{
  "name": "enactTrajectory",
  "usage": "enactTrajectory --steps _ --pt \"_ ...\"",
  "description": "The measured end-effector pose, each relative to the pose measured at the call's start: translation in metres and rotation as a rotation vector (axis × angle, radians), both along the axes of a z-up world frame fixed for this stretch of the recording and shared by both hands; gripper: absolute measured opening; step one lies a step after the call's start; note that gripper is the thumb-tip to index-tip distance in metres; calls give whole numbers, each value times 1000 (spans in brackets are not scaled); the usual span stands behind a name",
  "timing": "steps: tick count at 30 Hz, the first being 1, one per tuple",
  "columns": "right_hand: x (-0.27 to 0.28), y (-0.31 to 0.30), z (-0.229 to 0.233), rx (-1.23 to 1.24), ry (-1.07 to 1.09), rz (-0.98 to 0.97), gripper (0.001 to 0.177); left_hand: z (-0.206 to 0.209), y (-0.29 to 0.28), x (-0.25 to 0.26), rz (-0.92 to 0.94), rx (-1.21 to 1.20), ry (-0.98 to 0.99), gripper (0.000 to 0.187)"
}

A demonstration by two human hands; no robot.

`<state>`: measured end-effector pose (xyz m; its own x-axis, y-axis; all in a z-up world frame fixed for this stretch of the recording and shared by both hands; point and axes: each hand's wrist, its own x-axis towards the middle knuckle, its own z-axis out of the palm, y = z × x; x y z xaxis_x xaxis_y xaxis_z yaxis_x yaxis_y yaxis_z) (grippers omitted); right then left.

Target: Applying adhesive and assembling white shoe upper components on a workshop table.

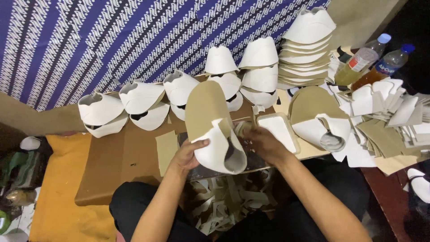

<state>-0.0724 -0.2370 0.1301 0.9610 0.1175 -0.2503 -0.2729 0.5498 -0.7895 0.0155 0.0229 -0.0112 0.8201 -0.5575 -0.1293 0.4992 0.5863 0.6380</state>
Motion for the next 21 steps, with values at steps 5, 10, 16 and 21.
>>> enactTrajectory --steps 5,10,16,21 --pt "-4 -4 -3 -18 -342 137 27 30 15 -7 70 90 2 69" --pt "9 16 -73 84 -51 191 55 6 7 -2 83 145 266 51" --pt "19 27 -153 -252 295 33 69 -64 -4 8 39 363 271 60" --pt "15 14 -167 -788 306 -11 71 -96 -11 18 -3 483 276 63"
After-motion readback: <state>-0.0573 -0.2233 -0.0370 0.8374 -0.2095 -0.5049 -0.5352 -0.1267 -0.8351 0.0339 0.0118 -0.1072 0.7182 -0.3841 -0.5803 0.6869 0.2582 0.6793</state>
